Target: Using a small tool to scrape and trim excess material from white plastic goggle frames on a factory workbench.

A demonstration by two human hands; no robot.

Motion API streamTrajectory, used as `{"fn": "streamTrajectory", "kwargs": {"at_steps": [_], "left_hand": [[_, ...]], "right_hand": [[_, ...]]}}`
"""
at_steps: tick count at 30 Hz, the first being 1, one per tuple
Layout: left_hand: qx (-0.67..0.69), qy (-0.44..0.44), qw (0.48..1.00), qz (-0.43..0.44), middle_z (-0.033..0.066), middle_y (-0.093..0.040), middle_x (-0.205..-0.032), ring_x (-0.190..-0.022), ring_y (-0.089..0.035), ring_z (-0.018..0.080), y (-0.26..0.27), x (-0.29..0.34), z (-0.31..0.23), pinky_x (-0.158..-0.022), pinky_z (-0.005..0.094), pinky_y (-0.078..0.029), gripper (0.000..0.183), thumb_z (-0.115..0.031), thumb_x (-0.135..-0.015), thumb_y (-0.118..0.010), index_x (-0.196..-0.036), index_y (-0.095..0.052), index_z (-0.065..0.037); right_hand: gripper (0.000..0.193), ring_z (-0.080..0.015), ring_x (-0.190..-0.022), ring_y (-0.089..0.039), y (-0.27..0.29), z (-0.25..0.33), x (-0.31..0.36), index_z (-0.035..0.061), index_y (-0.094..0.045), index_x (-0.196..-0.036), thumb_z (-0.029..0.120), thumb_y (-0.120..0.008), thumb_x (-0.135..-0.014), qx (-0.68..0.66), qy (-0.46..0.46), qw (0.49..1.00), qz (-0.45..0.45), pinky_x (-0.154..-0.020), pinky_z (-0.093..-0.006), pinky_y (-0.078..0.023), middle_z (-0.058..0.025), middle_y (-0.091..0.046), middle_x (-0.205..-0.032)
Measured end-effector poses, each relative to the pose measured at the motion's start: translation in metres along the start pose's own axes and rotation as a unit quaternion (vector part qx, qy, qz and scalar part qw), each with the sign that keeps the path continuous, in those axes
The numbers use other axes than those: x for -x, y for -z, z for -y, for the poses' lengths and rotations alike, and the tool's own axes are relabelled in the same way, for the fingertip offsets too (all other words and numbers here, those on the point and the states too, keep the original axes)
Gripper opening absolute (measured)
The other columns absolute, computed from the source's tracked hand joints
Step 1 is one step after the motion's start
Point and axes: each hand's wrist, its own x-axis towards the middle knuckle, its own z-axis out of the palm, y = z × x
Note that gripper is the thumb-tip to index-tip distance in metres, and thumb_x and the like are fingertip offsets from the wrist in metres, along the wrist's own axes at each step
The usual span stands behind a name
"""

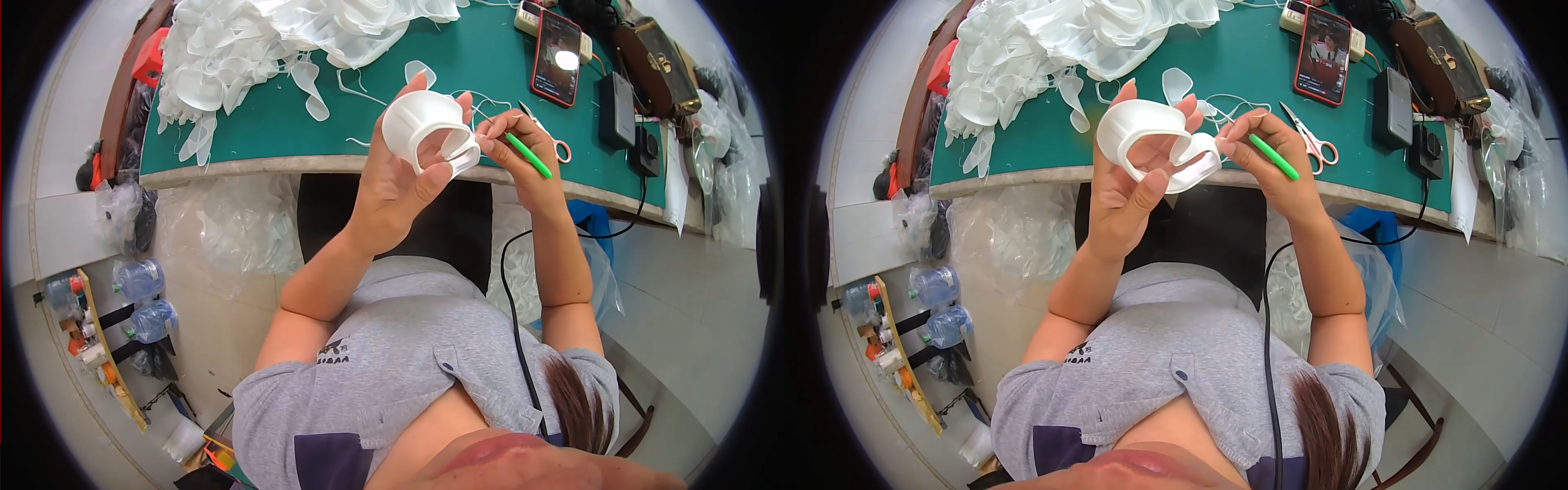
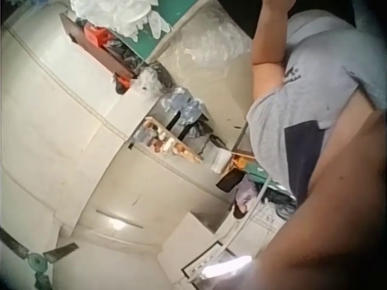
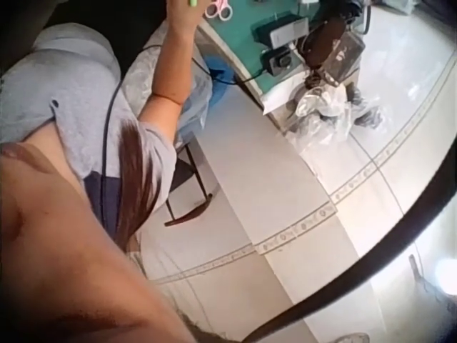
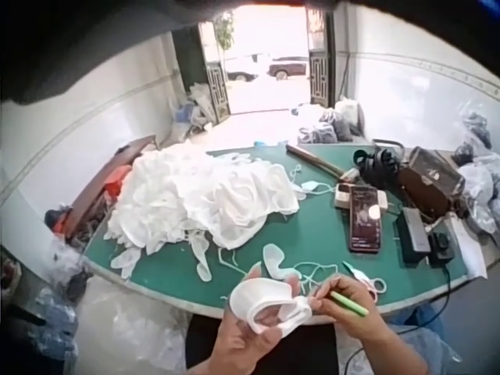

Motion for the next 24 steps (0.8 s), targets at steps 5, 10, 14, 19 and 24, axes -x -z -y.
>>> {"fn": "streamTrajectory", "kwargs": {"at_steps": [5, 10, 14, 19, 24], "left_hand": [[-0.007, 0.029, 0.999, -0.011, 0.0176, -0.041, -0.136, -0.133, -0.038, 0.0285, -0.006, 0.000, -0.007, -0.108, 0.0425, -0.030, 0.069, -0.017, -0.095, -0.056, -0.147, -0.012, -0.004], [0.019, 0.107, 0.994, 0.004, 0.0136, -0.058, -0.118, -0.109, -0.059, 0.0211, -0.002, 0.005, -0.009, -0.091, 0.0309, -0.047, 0.055, -0.028, -0.096, -0.055, -0.136, -0.032, 0.001], [-0.083, 0.170, 0.981, -0.048, 0.0097, -0.063, -0.107, -0.099, -0.060, 0.0152, -0.003, 0.009, -0.018, -0.087, 0.0268, -0.046, 0.047, -0.028, -0.094, -0.059, -0.127, -0.046, 0.003], [-0.174, 0.209, 0.962, -0.021, 0.0045, -0.066, -0.096, -0.086, -0.059, 0.0083, 0.000, 0.007, -0.025, -0.075, 0.0225, -0.046, 0.033, -0.027, -0.089, -0.066, -0.108, -0.064, 0.000], [-0.149, 0.288, 0.945, 0.028, 0.0014, -0.066, -0.086, -0.076, -0.058, 0.0068, -0.011, 0.000, -0.038, -0.068, 0.0217, -0.046, 0.029, -0.025, -0.086, -0.068, -0.102, -0.067, 0.000]], "right_hand": [[0.011, -0.0127, -0.093, -0.057, 0.002, -0.002, 0.002, 0.0051, -0.057, -0.090, 0.002, -0.066, -0.085, 0.006, 0.004, 1.000, 0.000, -0.083, -0.0237, -0.046, -0.0055, -0.061, -0.094], [0.014, -0.0163, -0.094, -0.060, 0.003, 0.015, -0.001, -0.0007, -0.058, -0.099, 0.011, -0.058, -0.092, 0.124, 0.097, 0.987, -0.019, -0.087, -0.0292, -0.046, -0.0108, -0.063, -0.101], [0.036, -0.0165, -0.099, -0.059, 0.033, 0.034, 0.001, -0.0042, -0.061, -0.105, 0.027, -0.044, -0.100, 0.387, 0.197, 0.896, -0.097, -0.088, -0.0299, -0.045, -0.0110, -0.062, -0.107], [0.025, -0.0100, -0.081, -0.052, 0.027, 0.064, 0.011, -0.0023, -0.064, -0.102, 0.020, -0.054, -0.095, 0.365, 0.193, 0.900, -0.138, -0.071, -0.0213, -0.042, -0.0081, -0.059, -0.102], [0.016, -0.0044, -0.062, -0.040, -0.008, 0.075, 0.003, 0.0017, -0.068, -0.096, 0.010, -0.067, -0.081, 0.319, 0.141, 0.928, 0.128, -0.051, -0.0200, -0.027, -0.0015, -0.054, -0.089]]}}
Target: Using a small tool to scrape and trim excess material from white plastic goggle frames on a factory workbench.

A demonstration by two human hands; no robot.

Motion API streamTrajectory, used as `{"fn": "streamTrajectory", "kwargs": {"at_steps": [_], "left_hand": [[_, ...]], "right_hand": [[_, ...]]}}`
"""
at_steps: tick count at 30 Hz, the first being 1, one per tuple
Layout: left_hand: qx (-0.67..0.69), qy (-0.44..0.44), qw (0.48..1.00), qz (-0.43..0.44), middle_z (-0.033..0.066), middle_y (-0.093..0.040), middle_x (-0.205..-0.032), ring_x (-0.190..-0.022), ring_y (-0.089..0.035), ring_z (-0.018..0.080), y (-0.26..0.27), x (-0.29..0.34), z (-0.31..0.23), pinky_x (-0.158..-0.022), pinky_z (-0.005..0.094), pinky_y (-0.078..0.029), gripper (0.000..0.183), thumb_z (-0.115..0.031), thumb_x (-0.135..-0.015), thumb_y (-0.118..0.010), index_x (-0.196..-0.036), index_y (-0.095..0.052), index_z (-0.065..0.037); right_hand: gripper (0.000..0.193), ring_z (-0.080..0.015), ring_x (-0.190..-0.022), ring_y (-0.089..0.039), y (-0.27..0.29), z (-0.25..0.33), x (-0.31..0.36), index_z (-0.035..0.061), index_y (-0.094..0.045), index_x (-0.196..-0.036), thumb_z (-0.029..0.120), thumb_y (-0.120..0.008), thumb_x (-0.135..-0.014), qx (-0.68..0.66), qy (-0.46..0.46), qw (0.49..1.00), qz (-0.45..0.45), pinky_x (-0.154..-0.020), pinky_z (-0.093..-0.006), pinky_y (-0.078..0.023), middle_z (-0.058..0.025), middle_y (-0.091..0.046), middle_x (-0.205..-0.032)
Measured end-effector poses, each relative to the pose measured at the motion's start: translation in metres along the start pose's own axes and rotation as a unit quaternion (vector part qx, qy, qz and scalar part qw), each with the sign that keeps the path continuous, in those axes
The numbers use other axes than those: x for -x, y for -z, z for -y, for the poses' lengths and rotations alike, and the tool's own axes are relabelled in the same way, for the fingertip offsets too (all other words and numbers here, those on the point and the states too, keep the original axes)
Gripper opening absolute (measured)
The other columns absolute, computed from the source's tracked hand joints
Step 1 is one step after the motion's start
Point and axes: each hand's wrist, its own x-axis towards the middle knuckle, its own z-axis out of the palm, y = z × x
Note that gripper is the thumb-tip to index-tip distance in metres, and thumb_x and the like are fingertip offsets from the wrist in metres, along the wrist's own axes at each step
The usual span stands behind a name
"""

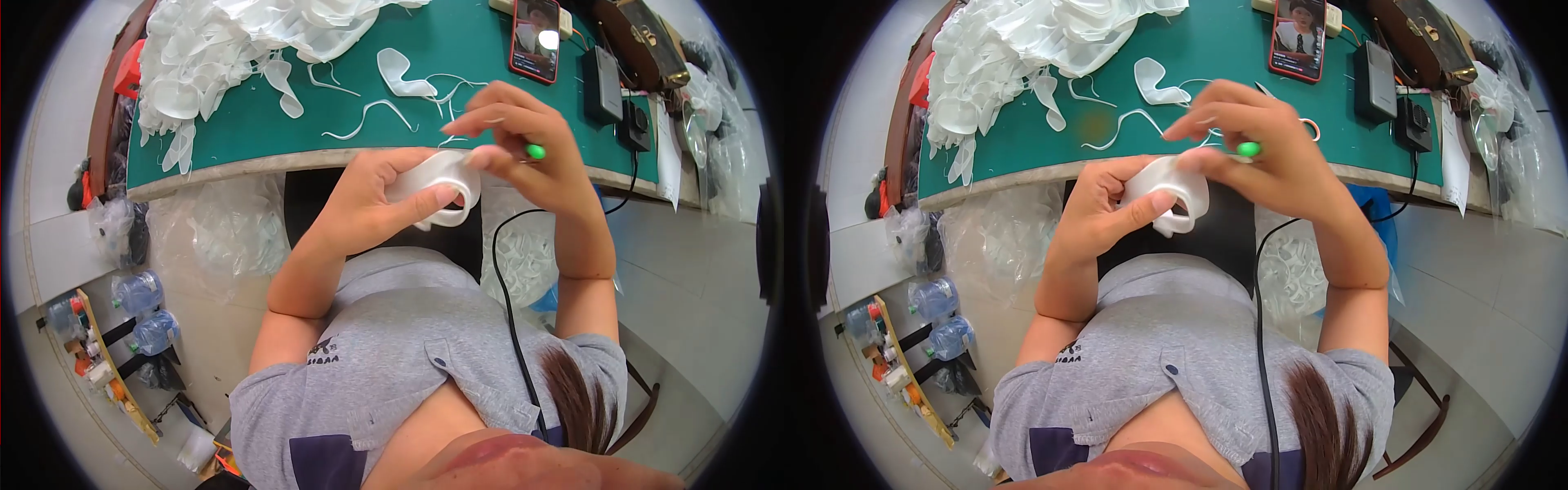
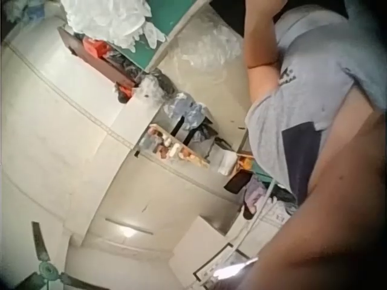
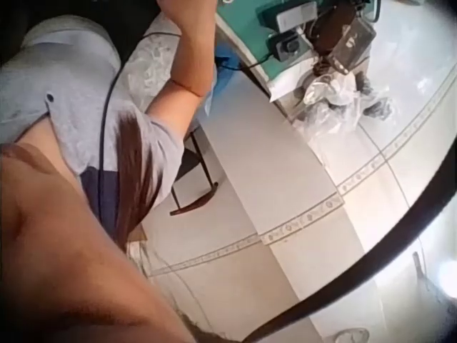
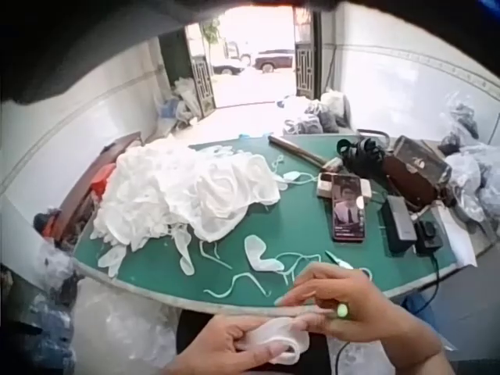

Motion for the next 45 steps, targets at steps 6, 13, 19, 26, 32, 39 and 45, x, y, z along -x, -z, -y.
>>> {"fn": "streamTrajectory", "kwargs": {"at_steps": [6, 13, 19, 26, 32, 39, 45], "left_hand": [[-0.046, 0.008, 0.999, -0.007, 0.0005, -0.066, -0.082, -0.073, -0.057, 0.0048, 0.003, -0.001, 0.004, -0.064, 0.0203, -0.045, 0.023, -0.021, -0.086, -0.067, -0.098, -0.069, -0.001], [0.012, 0.024, 1.000, -0.015, 0.0026, -0.068, -0.084, -0.073, -0.059, 0.0057, 0.008, -0.001, -0.003, -0.063, 0.0213, -0.047, 0.024, -0.018, -0.086, -0.067, -0.098, -0.069, 0.002], [0.016, -0.011, 0.999, -0.035, 0.0029, -0.068, -0.084, -0.075, -0.060, 0.0068, 0.011, 0.000, 0.001, -0.064, 0.0214, -0.048, 0.026, -0.019, -0.084, -0.069, -0.100, -0.068, 0.002], [0.012, -0.059, 0.997, -0.048, 0.0044, -0.068, -0.088, -0.077, -0.061, 0.0081, 0.010, -0.003, -0.001, -0.067, 0.0216, -0.049, 0.032, -0.019, -0.082, -0.072, -0.106, -0.067, 0.001], [0.011, -0.049, 0.998, -0.046, 0.0061, -0.069, -0.088, -0.076, -0.064, 0.0092, 0.011, -0.005, 0.001, -0.066, 0.0220, -0.051, 0.036, -0.018, -0.080, -0.075, -0.109, -0.067, 0.001], [0.009, -0.034, 0.998, -0.046, 0.0066, -0.070, -0.085, -0.074, -0.065, 0.0102, 0.006, -0.008, 0.001, -0.064, 0.0225, -0.052, 0.034, -0.016, -0.079, -0.075, -0.108, -0.067, 0.002], [0.026, -0.011, 0.999, -0.032, 0.0075, -0.070, -0.086, -0.074, -0.065, 0.0101, 0.009, -0.008, 0.001, -0.064, 0.0228, -0.052, 0.034, -0.015, -0.080, -0.074, -0.108, -0.067, 0.003]], "right_hand": [[0.012, -0.0081, -0.064, -0.051, -0.022, -0.006, -0.014, -0.0015, -0.060, -0.076, 0.005, -0.069, -0.081, 0.045, 0.083, 0.995, 0.013, -0.053, -0.0207, -0.039, -0.0033, -0.056, -0.079], [0.021, -0.0009, -0.051, -0.035, -0.025, -0.025, -0.022, 0.0017, -0.060, -0.086, 0.021, -0.060, -0.094, -0.116, -0.097, 0.972, -0.181, -0.044, -0.0187, -0.023, 0.0057, -0.046, -0.063], [0.023, -0.0004, -0.055, -0.037, -0.020, -0.031, -0.016, 0.0035, -0.058, -0.082, 0.023, -0.060, -0.093, -0.098, -0.099, 0.979, -0.151, -0.048, -0.0176, -0.027, 0.0066, -0.046, -0.066], [0.019, -0.0154, -0.066, -0.056, 0.021, -0.037, 0.010, 0.0035, -0.057, -0.096, 0.020, -0.063, -0.089, 0.295, -0.159, 0.939, -0.083, -0.060, -0.0268, -0.044, -0.0065, -0.059, -0.083], [0.022, -0.0299, -0.088, -0.063, 0.027, -0.060, 0.049, 0.0053, -0.059, -0.106, 0.009, -0.060, -0.084, 0.417, -0.271, 0.867, -0.038, -0.072, -0.0385, -0.049, -0.0117, -0.060, -0.099], [0.027, -0.0295, -0.084, -0.063, 0.043, -0.064, 0.062, 0.0049, -0.059, -0.107, 0.006, -0.062, -0.080, 0.407, -0.262, 0.875, -0.009, -0.072, -0.0380, -0.049, -0.0118, -0.061, -0.096], [0.020, -0.0139, -0.064, -0.058, 0.048, -0.043, 0.049, 0.0005, -0.059, -0.097, 0.004, -0.067, -0.079, 0.243, -0.195, 0.949, -0.053, -0.059, -0.0264, -0.047, -0.0087, -0.063, -0.090]]}}
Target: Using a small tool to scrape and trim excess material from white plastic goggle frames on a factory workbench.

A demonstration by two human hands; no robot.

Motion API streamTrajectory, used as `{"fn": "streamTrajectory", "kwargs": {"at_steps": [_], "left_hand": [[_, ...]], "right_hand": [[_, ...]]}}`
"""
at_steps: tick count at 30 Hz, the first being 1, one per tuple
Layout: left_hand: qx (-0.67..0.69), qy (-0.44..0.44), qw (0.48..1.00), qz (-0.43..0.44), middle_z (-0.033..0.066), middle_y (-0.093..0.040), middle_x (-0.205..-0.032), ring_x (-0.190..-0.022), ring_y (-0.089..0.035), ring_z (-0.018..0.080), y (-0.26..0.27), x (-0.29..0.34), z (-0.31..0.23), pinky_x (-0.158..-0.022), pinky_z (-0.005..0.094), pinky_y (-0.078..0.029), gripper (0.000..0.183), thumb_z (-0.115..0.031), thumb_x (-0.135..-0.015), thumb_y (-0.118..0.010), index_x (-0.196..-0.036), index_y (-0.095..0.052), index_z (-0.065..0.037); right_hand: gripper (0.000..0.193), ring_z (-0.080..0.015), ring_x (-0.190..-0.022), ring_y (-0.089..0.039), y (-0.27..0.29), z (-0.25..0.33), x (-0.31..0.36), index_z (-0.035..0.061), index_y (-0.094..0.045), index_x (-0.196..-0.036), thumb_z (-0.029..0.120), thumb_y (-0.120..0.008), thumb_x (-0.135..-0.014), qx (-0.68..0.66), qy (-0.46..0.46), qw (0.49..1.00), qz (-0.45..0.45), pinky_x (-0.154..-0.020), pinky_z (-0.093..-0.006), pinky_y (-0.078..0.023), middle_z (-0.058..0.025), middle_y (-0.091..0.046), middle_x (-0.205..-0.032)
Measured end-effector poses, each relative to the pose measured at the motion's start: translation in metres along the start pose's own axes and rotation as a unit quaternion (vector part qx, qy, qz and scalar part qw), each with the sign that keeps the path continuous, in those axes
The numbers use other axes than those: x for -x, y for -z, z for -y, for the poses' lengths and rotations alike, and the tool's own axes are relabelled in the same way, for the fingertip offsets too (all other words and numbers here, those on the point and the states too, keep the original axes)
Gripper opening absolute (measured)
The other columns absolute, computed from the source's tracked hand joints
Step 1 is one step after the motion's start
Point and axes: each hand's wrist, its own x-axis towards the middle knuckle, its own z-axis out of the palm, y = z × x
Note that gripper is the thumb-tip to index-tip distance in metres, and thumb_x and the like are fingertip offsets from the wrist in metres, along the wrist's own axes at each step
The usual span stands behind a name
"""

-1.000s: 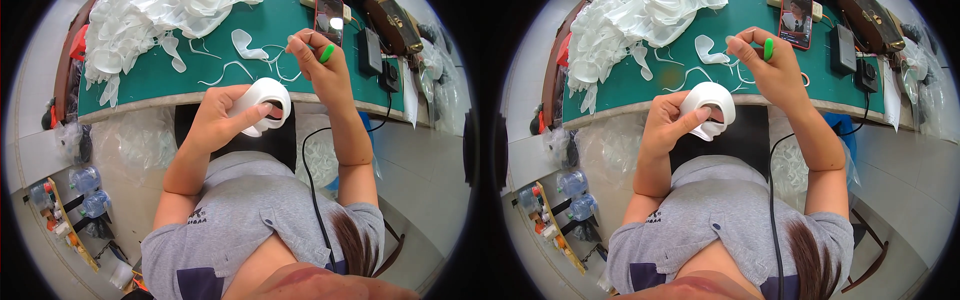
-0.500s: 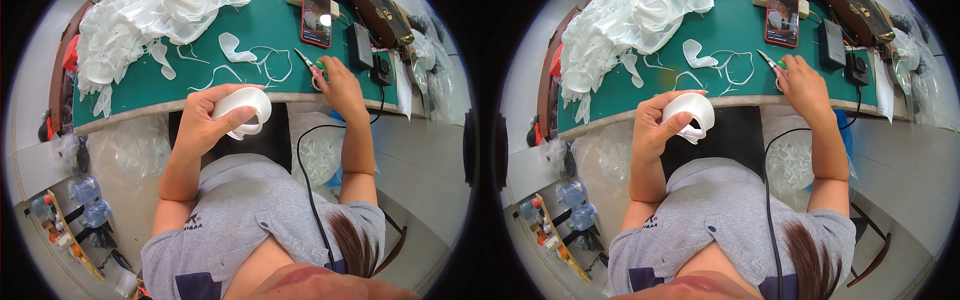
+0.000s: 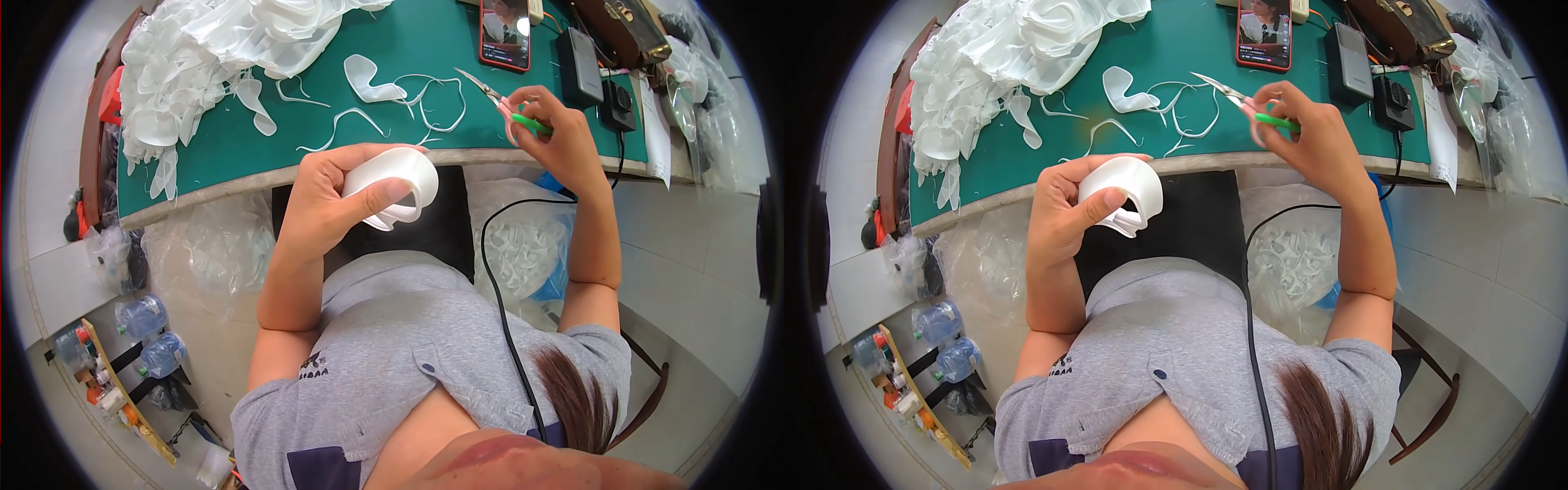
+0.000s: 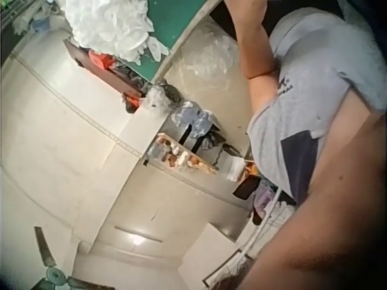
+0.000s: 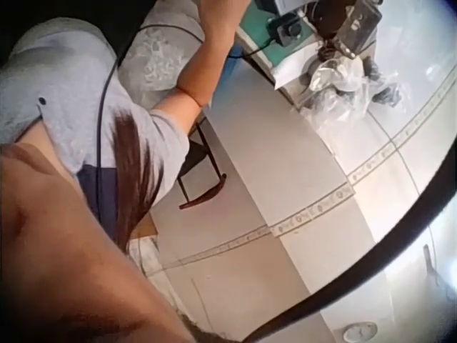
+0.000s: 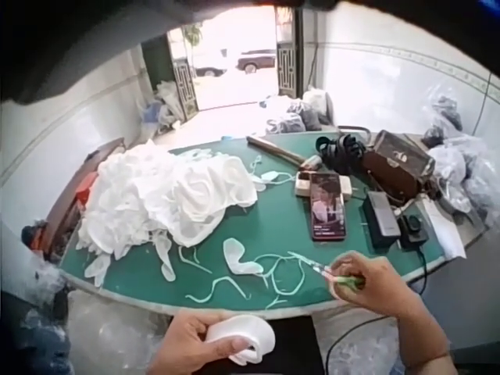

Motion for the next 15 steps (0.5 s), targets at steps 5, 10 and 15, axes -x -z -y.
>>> {"fn": "streamTrajectory", "kwargs": {"at_steps": [5, 10, 15], "left_hand": [[0.001, 0.031, 0.999, 0.012, 0.0100, -0.070, -0.089, -0.077, -0.066, 0.0119, 0.000, -0.002, -0.002, -0.071, 0.0231, -0.052, 0.044, -0.024, -0.078, -0.075, -0.109, -0.065, 0.006], [0.004, 0.022, 1.000, 0.014, 0.0099, -0.070, -0.090, -0.078, -0.065, 0.0118, 0.002, 0.001, -0.005, -0.071, 0.0226, -0.051, 0.042, -0.022, -0.078, -0.075, -0.108, -0.065, 0.006], [0.020, 0.023, 1.000, 0.004, 0.0099, -0.069, -0.090, -0.078, -0.065, 0.0116, 0.004, 0.004, -0.004, -0.070, 0.0225, -0.051, 0.042, -0.021, -0.078, -0.075, -0.108, -0.064, 0.006]], "right_hand": [[0.027, -0.0041, -0.070, -0.054, -0.006, 0.018, 0.006, -0.0022, -0.061, -0.097, 0.001, -0.071, -0.072, -0.218, 0.103, 0.968, 0.068, -0.062, -0.0162, -0.043, -0.0023, -0.065, -0.085], [0.033, -0.0092, -0.073, -0.064, -0.004, 0.022, 0.001, -0.0017, -0.066, -0.101, 0.005, -0.072, -0.070, -0.168, 0.147, 0.966, 0.128, -0.067, -0.0197, -0.051, -0.0068, -0.068, -0.085], [0.033, -0.0119, -0.073, -0.066, -0.007, 0.026, 0.002, -0.0016, -0.066, -0.102, 0.007, -0.072, -0.071, -0.156, 0.153, 0.966, 0.137, -0.066, -0.0208, -0.052, -0.0077, -0.069, -0.086]]}}
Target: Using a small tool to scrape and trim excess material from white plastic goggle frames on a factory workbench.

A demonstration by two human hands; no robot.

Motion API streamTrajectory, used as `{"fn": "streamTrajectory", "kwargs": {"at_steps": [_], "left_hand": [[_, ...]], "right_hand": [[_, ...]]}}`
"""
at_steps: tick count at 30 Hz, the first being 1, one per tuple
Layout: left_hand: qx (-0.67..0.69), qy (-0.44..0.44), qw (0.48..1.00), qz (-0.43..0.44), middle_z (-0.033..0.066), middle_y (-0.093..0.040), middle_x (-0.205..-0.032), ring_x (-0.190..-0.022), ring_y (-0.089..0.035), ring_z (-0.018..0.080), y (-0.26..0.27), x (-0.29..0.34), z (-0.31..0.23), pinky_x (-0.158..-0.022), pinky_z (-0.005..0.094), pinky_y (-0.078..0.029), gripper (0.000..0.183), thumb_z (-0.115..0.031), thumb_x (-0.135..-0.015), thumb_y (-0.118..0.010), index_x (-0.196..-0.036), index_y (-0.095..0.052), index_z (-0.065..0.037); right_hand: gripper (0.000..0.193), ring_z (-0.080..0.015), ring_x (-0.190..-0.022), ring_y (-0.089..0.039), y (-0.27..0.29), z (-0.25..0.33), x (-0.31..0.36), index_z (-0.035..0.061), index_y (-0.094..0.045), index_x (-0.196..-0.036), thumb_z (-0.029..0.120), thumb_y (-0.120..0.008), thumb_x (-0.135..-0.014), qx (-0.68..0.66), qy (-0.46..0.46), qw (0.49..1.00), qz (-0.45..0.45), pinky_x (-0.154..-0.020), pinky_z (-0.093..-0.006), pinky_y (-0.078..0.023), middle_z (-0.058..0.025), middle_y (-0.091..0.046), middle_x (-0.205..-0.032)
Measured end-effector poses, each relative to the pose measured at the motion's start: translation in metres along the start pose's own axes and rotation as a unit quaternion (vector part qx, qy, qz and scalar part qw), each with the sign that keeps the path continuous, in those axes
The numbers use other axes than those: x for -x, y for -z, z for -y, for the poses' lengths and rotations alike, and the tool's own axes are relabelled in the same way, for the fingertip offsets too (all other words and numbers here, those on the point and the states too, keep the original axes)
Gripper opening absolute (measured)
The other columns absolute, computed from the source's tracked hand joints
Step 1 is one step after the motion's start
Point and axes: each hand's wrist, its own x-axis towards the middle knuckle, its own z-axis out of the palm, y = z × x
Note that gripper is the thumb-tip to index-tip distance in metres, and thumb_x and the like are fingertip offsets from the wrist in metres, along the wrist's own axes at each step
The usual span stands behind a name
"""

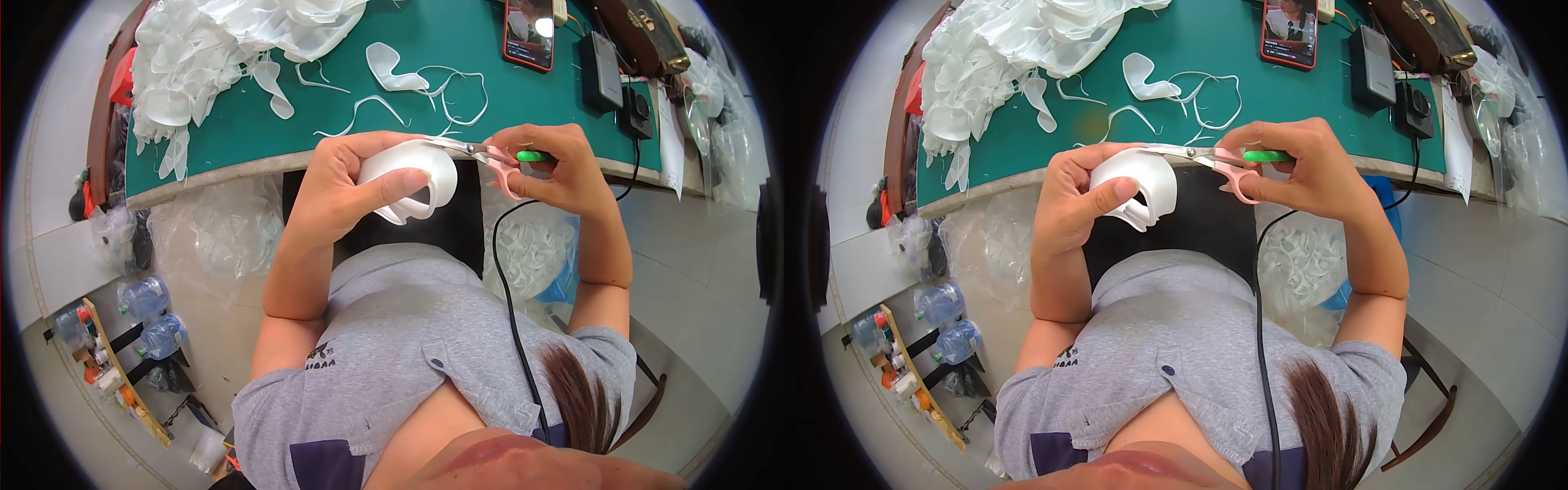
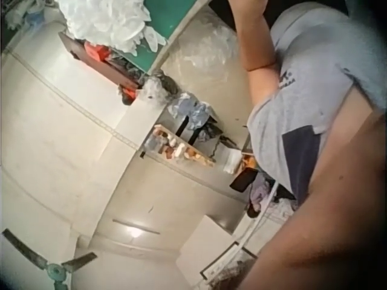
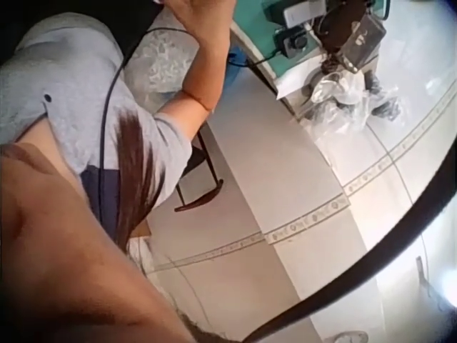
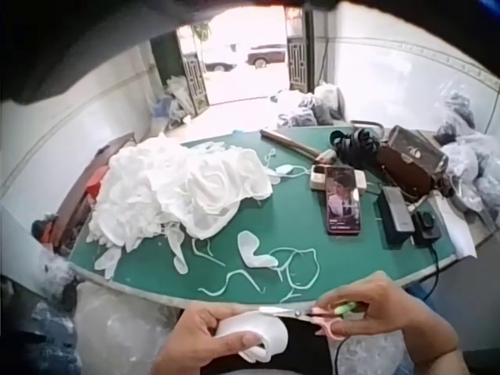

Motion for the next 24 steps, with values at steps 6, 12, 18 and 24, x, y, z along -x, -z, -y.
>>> {"fn": "streamTrajectory", "kwargs": {"at_steps": [6, 12, 18, 24], "left_hand": [[0.011, 0.002, 1.000, 0.001, 0.0098, -0.069, -0.090, -0.076, -0.066, 0.0117, -0.0005, 0.0008, 0.0006, -0.068, 0.0232, -0.052, 0.038, -0.017, -0.079, -0.074, -0.108, -0.065, 0.006], [0.002, 0.035, 0.999, 0.006, 0.0105, -0.069, -0.090, -0.077, -0.066, 0.0122, -0.0021, 0.0017, -0.0035, -0.070, 0.0232, -0.051, 0.042, -0.018, -0.079, -0.074, -0.110, -0.063, 0.008], [0.008, 0.028, 1.000, 0.005, 0.0091, -0.069, -0.087, -0.074, -0.066, 0.0112, -0.0028, 0.0017, -0.0002, -0.065, 0.0225, -0.053, 0.034, -0.013, -0.079, -0.074, -0.105, -0.066, 0.006], [-0.005, 0.049, 0.999, 0.018, 0.0079, -0.069, -0.086, -0.075, -0.065, 0.0102, -0.0042, 0.0021, -0.0031, -0.064, 0.0217, -0.052, 0.033, -0.012, -0.077, -0.075, -0.104, -0.067, 0.005]], "right_hand": [[0.035, -0.0133, -0.074, -0.067, -0.0021, 0.0004, -0.0005, -0.0013, -0.066, -0.103, 0.010, -0.074, -0.071, -0.001, 0.019, 1.000, -0.011, -0.065, -0.0219, -0.053, -0.0083, -0.069, -0.087], [0.034, -0.0142, -0.074, -0.068, -0.0018, 0.0002, -0.0024, -0.0004, -0.066, -0.103, 0.011, -0.075, -0.072, 0.010, 0.038, 0.999, -0.013, -0.064, -0.0231, -0.054, -0.0087, -0.070, -0.087], [0.035, -0.0148, -0.072, -0.068, 0.0007, 0.0027, -0.0033, 0.0007, -0.067, -0.103, 0.012, -0.075, -0.071, 0.019, 0.036, 0.999, -0.003, -0.063, -0.0232, -0.055, -0.0091, -0.069, -0.084], [0.034, -0.0154, -0.071, -0.067, 0.0033, 0.0030, -0.0027, 0.0007, -0.067, -0.103, 0.011, -0.075, -0.071, 0.029, 0.035, 0.999, 0.012, -0.062, -0.0239, -0.055, -0.0086, -0.069, -0.082]]}}
